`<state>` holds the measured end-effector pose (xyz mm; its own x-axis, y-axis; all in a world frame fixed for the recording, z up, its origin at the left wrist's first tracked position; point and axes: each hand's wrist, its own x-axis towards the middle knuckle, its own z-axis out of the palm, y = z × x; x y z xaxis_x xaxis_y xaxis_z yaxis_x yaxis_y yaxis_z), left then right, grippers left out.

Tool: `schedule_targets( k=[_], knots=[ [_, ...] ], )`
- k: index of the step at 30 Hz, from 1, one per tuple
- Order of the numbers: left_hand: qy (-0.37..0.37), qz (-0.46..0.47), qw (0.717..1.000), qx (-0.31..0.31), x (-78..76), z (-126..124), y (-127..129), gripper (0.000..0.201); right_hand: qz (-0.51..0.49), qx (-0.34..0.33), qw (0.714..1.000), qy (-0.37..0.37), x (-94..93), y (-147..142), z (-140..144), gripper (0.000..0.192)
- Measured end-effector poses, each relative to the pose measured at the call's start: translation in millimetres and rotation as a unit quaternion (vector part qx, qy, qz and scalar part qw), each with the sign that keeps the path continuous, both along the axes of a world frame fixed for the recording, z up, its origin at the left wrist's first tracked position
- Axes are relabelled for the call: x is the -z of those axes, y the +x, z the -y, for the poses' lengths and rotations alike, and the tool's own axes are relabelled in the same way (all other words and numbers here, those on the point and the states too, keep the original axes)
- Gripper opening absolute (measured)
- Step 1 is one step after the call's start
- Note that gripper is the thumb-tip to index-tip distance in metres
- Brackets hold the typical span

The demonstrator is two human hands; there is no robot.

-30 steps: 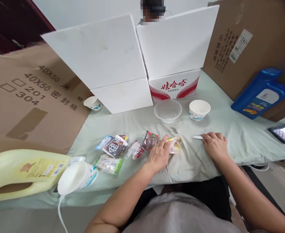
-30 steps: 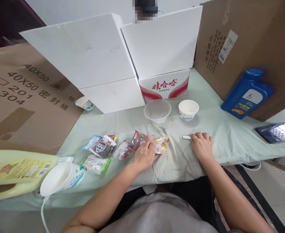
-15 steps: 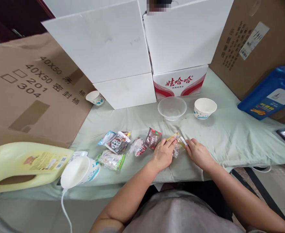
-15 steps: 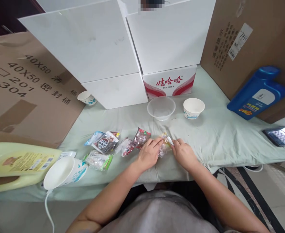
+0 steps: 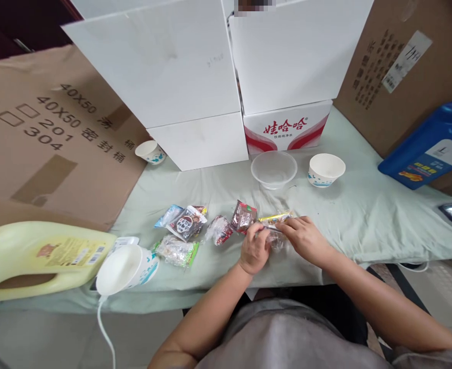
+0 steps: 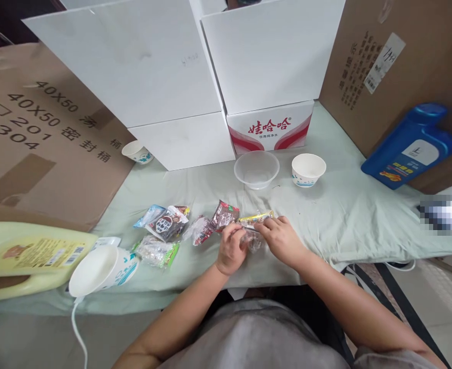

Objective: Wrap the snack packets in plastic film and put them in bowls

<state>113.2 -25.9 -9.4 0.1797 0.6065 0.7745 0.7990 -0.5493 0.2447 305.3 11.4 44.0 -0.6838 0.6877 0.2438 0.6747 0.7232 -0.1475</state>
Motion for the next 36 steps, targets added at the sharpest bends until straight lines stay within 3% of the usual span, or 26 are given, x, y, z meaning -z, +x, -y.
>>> schedule_targets(
  k=[2, 5, 8, 11, 14, 18, 20, 23, 27, 32, 34, 36],
  knots=[
    [-0.02, 0.014, 1.0, 0.002, -2.7, 2, -4, 0.031, 0.018, -0.007, 1.0, -0.004, 3.7, 17, -3, 0.037],
    [-0.043, -0.023, 0.999, 0.0, -14.2, 5, -15, 0.04, 0.04, 0.041, 0.998, 0.001, 11.7, 62, -9, 0.039],
    [-0.121, -0.089, 0.984, -0.096, -30.2, 1, -32, 0.049, 0.039, 0.137, 0.989, 0.027, 22.4, 106, -12, 0.035],
    [-0.263, -0.149, 0.931, -0.205, -42.2, -8, -49, 0.063, 0.019, 0.204, 0.977, 0.065, 31.5, 124, -10, 0.032],
    [-0.377, -0.192, 0.879, -0.219, -48.0, -15, -58, 0.073, -0.038, 0.189, 0.978, 0.082, 33.7, 114, -7, 0.031],
    [-0.437, -0.243, 0.849, -0.17, -53.5, -15, -70, 0.098, -0.085, 0.123, 0.986, 0.069, 26.7, 80, -6, 0.028],
    [-0.433, -0.263, 0.85, -0.144, -55.6, -14, -77, 0.093, -0.097, 0.098, 0.988, 0.061, 22.7, 64, -5, 0.029],
    [-0.399, -0.277, 0.864, -0.133, -54.9, -18, -86, 0.067, -0.095, 0.058, 0.993, 0.043, 21.3, 43, -4, 0.039],
    [-0.371, -0.253, 0.867, -0.217, -47.1, -39, -89, 0.056, -0.068, 0.021, 0.997, 0.005, 31.0, 18, -3, 0.042],
    [-0.35, -0.185, 0.834, -0.385, -44.7, -77, -96, 0.053, -0.081, 0.038, 0.995, -0.046, 44.0, 8, -2, 0.039],
    [-0.325, -0.171, 0.84, -0.4, -49.2, -85, -97, 0.053, -0.103, 0.041, 0.992, -0.052, 42.5, 10, 1, 0.038],
    [-0.273, -0.154, 0.874, -0.371, -56.0, -85, -93, 0.049, -0.143, 0.045, 0.988, -0.046, 36.2, 13, 4, 0.034]
  ],
)
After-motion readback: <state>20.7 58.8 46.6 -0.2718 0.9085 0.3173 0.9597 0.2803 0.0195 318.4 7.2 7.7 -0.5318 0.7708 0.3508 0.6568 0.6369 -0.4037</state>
